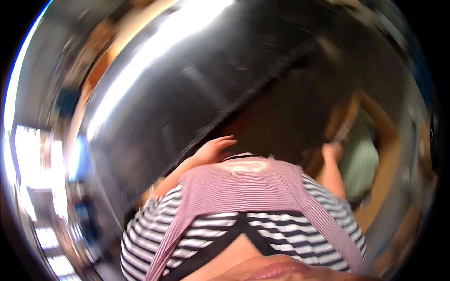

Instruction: The person takes textured rubber mats from a box, places them on a work table, rolls them by hand, and secures them with tape.

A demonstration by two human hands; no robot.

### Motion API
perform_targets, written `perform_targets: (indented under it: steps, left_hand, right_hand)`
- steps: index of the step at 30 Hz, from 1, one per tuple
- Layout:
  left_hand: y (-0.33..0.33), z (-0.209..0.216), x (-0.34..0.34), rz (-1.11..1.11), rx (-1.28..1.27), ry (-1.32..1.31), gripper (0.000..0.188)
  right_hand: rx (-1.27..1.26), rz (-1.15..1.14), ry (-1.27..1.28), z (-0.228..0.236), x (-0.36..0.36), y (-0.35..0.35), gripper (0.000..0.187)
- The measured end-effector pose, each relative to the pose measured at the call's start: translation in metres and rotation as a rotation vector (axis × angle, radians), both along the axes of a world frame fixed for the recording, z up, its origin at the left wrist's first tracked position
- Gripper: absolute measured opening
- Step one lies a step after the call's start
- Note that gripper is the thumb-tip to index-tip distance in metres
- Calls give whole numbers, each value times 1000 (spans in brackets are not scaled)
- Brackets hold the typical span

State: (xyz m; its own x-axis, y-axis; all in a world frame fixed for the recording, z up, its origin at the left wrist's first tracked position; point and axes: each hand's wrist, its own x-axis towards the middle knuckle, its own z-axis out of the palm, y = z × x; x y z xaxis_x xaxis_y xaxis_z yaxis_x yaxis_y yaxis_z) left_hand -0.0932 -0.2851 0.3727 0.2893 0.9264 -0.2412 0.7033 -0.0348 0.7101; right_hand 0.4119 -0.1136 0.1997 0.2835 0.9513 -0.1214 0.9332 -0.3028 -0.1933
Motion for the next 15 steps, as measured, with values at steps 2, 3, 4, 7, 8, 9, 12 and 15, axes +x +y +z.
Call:
perform_targets:
  steps: [2, 3, 4, 7, 8, 9, 12, 15]
  left_hand:
    - [1, 10, -3, 36, 19, 6, 49]
    - [-5, -1, -6, 77, -1, -62, 48]
    - [4, -2, -10, 39, -6, -44, 48]
    - [-16, -12, -28, 122, -46, -31, 49]
    - [-38, -18, -33, 176, -49, -28, 49]
    - [-56, -25, -38, 213, -44, -38, 48]
    - [-96, -31, -59, 267, 74, -40, 48]
    - [-151, 29, -76, 313, 60, -84, 46]
  right_hand:
    - [-51, -31, 39, -46, 35, 0, 31]
    - [-39, -73, 121, -43, 35, 0, 32]
    - [-8, -155, 126, -83, 83, -2, 32]
    - [35, -193, 45, -113, 104, 24, 33]
    - [63, -189, -7, -104, 93, 18, 35]
    - [113, -191, -58, -90, 84, 15, 36]
    - [379, -192, -197, -45, 50, 25, 43]
    - [723, -163, -278, 12, 3, 3, 51]
